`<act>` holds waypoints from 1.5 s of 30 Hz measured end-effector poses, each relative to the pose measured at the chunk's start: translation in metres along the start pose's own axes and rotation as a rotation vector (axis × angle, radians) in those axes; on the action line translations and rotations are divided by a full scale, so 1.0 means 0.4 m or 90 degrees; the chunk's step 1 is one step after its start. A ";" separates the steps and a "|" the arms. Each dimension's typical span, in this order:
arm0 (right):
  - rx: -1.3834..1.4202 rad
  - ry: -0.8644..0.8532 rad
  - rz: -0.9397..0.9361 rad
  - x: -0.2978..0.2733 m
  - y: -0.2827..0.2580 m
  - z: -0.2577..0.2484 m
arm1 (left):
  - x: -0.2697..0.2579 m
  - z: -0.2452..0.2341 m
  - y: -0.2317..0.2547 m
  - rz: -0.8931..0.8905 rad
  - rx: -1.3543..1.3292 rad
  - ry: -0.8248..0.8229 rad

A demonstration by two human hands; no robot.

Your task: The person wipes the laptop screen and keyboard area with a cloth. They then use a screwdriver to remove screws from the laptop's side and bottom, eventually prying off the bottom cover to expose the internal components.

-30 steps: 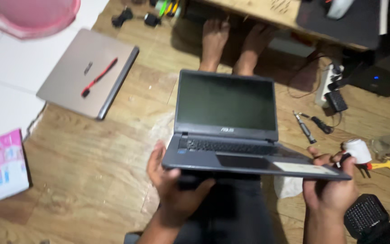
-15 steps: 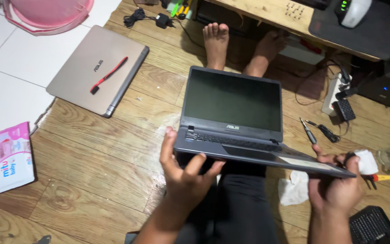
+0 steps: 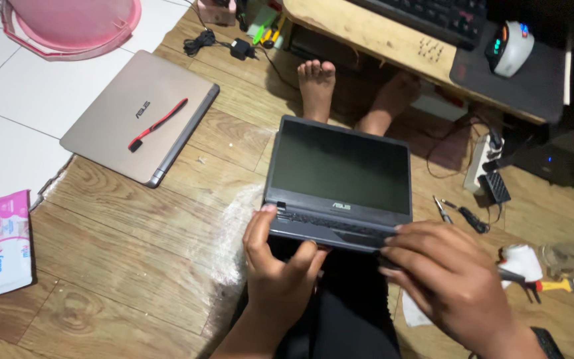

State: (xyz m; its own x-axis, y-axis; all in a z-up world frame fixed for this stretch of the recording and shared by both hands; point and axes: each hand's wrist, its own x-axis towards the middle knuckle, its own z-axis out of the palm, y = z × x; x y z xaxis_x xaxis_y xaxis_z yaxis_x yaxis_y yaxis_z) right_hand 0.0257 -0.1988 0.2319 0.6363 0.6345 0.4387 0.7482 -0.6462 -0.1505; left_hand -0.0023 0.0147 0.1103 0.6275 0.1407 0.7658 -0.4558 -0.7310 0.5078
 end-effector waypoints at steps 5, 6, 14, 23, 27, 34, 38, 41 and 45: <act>-0.059 -0.164 -0.102 0.134 -0.028 0.000 | -0.013 0.019 -0.006 -0.010 0.003 -0.013; -0.059 -0.197 -0.111 0.151 -0.029 0.005 | -0.012 0.024 -0.007 -0.012 0.012 -0.015; -0.073 -0.304 -0.124 0.213 -0.037 0.016 | 0.000 0.019 0.001 -0.045 -0.031 -0.013; -0.095 -0.388 -0.101 0.214 -0.028 0.029 | 0.014 0.022 -0.004 -0.047 -0.036 0.010; -0.082 -0.385 -0.084 0.218 -0.027 0.034 | 0.014 0.017 -0.009 -0.036 -0.034 0.008; -0.145 -0.398 -0.075 0.223 -0.045 0.037 | 0.022 0.020 -0.010 -0.046 -0.030 0.021; -0.143 -0.432 -0.056 0.232 -0.044 0.036 | 0.020 0.030 -0.013 -0.054 -0.035 0.026; -0.140 -0.438 -0.068 0.244 -0.044 0.037 | 0.019 0.032 -0.016 -0.054 -0.045 0.045; -0.152 -0.445 -0.083 0.254 -0.052 0.040 | 0.019 0.036 -0.017 -0.052 -0.053 0.056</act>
State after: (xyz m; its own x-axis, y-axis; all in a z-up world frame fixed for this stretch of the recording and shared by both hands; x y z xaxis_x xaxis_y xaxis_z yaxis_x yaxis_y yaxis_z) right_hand 0.0777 -0.1142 0.2654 0.5758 0.7825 -0.2369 0.8153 -0.5712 0.0949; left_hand 0.0146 0.0109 0.1069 0.6080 0.2579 0.7509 -0.4590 -0.6575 0.5975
